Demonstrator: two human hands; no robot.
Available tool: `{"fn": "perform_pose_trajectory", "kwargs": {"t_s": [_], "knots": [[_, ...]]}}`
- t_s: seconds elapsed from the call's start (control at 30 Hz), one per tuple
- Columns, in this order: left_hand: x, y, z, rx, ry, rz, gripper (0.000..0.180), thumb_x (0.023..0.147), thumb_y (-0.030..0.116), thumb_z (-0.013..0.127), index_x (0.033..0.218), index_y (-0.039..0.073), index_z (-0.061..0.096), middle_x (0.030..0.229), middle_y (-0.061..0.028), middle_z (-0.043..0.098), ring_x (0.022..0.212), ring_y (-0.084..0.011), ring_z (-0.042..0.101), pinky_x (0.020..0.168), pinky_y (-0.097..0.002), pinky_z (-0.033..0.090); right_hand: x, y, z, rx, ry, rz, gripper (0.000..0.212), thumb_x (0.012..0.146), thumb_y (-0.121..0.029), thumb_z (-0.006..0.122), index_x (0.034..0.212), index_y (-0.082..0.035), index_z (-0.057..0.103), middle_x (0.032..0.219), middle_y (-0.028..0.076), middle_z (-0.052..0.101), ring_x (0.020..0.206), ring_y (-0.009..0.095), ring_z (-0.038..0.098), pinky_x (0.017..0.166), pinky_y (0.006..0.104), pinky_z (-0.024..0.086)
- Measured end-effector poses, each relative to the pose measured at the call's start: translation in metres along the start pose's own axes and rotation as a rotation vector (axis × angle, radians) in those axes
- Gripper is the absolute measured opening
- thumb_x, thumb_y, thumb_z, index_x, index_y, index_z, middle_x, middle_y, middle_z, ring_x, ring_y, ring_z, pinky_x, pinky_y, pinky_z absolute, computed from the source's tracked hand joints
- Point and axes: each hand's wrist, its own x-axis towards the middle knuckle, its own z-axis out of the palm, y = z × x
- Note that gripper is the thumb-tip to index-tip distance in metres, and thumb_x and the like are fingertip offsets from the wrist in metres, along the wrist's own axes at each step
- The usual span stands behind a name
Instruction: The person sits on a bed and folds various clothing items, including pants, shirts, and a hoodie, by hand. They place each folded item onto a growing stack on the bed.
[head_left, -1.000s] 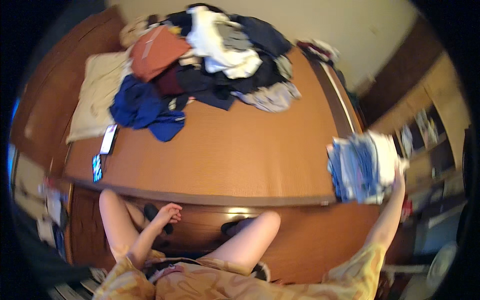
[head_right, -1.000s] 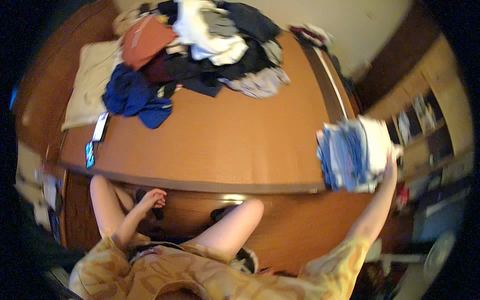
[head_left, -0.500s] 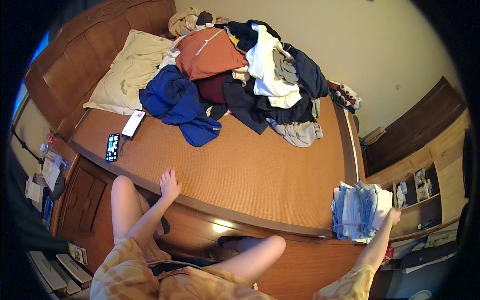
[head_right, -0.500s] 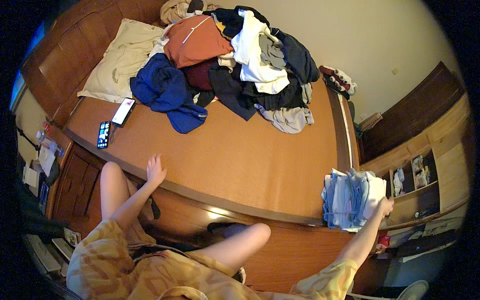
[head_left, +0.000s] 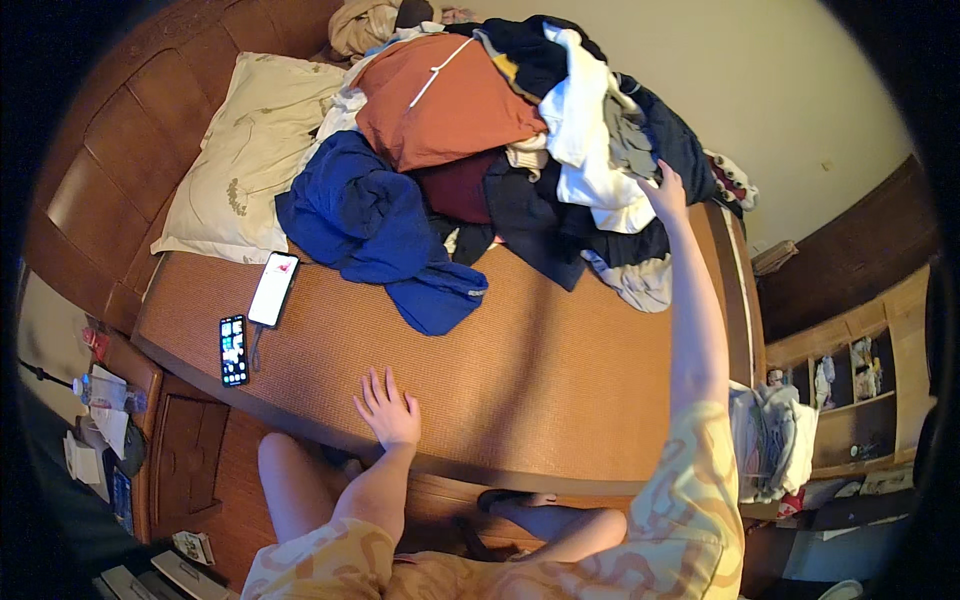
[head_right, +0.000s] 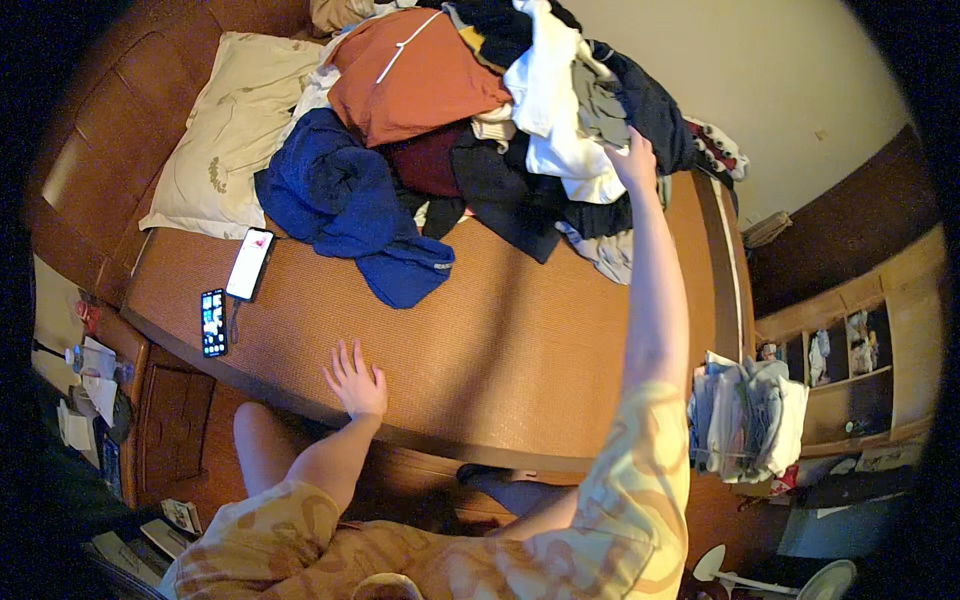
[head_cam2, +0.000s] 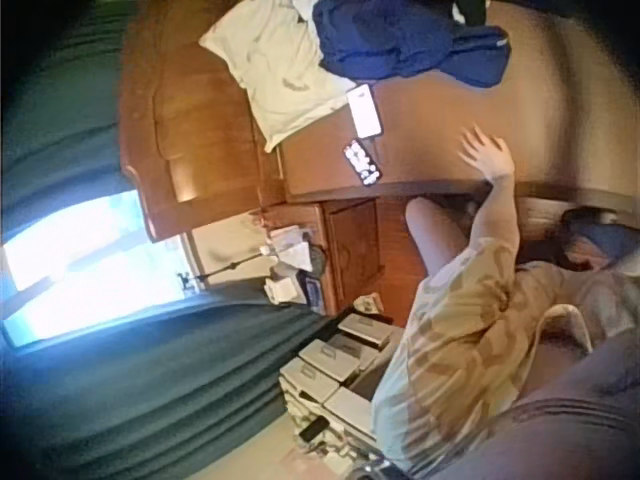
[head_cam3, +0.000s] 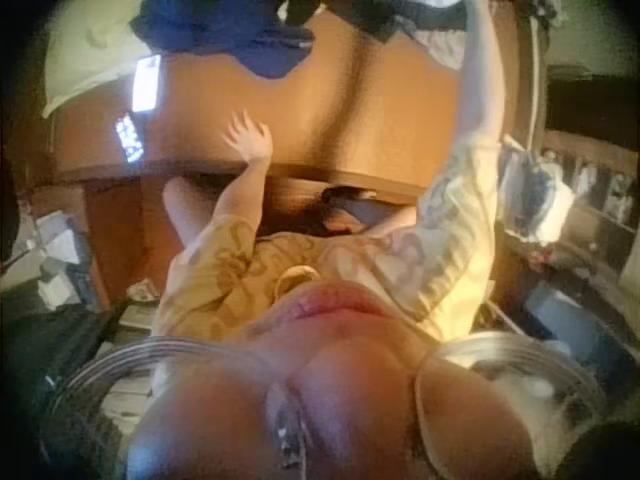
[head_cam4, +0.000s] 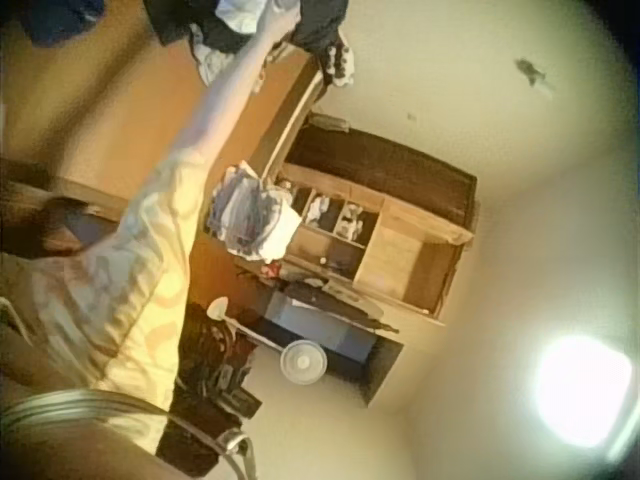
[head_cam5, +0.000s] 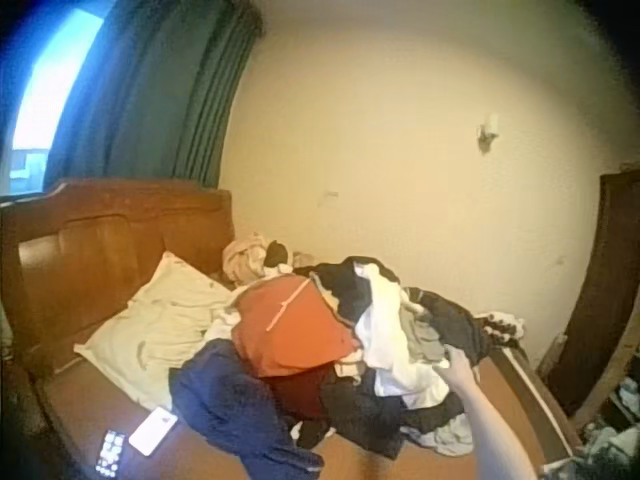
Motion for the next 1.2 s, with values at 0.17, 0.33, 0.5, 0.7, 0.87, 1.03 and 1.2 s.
{"fn": "perform_pose_trajectory", "kwargs": {"t_s": [0.17,0.33,0.5,0.7,0.87,1.03,1.2], "knots": [[0.004,-0.001,-0.003,-0.006,-0.074,-0.029,0.060,0.080,0.030,0.051,0.136,0.014,0.036,0.144,-0.0118,0.027,0.134,-0.0294,0.023,0.108,-0.0544,0.013,0.056,-0.056,0.070,-0.162,-0.017,0.228,0.079,0.075,-0.038,0.067,0.140,-0.018,0.026,0.141,0.011,0.033,0.126,0.033,0.036,0.100,0.0453,0.035],[0.010,0.008,-0.001,-0.060,-0.149,0.020,0.059,0.081,0.030,0.050,0.136,0.015,0.036,0.144,-0.0120,0.026,0.135,-0.0293,0.021,0.108,-0.0545,0.011,0.122,0.008,0.065,-0.089,0.039,0.166,0.053,0.083,-0.041,0.055,0.128,-0.015,0.046,0.120,0.010,0.056,0.109,0.034,0.053,0.089,0.0463,0.043],[0.009,-0.005,-0.004,-0.046,-0.129,-0.060,0.059,0.080,0.030,0.050,0.136,0.014,0.037,0.144,-0.0120,0.027,0.134,-0.0295,0.021,0.108,-0.0547,0.010,0.100,-0.050,0.083,-0.215,-0.114,0.315,0.046,0.090,-0.039,0.044,0.122,-0.006,0.049,0.112,0.021,0.058,0.107,0.037,0.053,0.089,0.0429,0.043],[0.011,0.001,-0.002,-0.071,-0.107,-0.018,0.059,0.078,0.029,0.052,0.134,0.013,0.039,0.142,-0.0122,0.031,0.132,-0.0300,0.025,0.107,-0.0548,0.012,0.096,-0.010,0.018,0.252,0.143,-0.241,0.035,0.092,-0.028,0.044,0.105,0.001,0.058,0.084,0.019,0.060,0.076,0.026,0.058,0.073,0.0351,0.045],[0.005,-0.002,0.004,-0.052,-0.065,-0.033,0.060,0.078,0.031,0.052,0.134,0.014,0.039,0.141,-0.0116,0.033,0.132,-0.0295,0.026,0.107,-0.0543,0.013,-0.002,-0.068,-0.132,0.842,0.256,-0.069,0.028,0.090,-0.023,0.051,0.100,0.002,0.061,0.094,0.008,0.062,0.083,0.014,0.057,0.074,0.0266,0.047],[-0.002,-0.011,0.013,-0.072,-0.078,-0.036,0.060,0.080,0.034,0.050,0.135,0.016,0.036,0.141,-0.0103,0.031,0.134,-0.0279,0.023,0.108,-0.0533,0.012,-0.227,-0.097,-0.161,1.218,0.160,0.496,0.052,0.091,-0.038,0.044,0.129,-0.004,0.041,0.129,0.013,0.046,0.118,0.025,0.045,0.096,0.0407,0.039],[-0.006,-0.015,0.009,-0.098,0.031,-0.007,0.059,0.080,0.035,0.050,0.135,0.015,0.037,0.141,-0.0094,0.032,0.133,-0.0284,0.022,0.108,-0.0530,0.010,-0.366,-0.126,-0.110,1.448,-0.038,0.644,0.052,0.094,-0.038,0.042,0.131,-0.001,0.037,0.131,0.013,0.043,0.123,0.025,0.038,0.107,0.0427,0.024]]}}
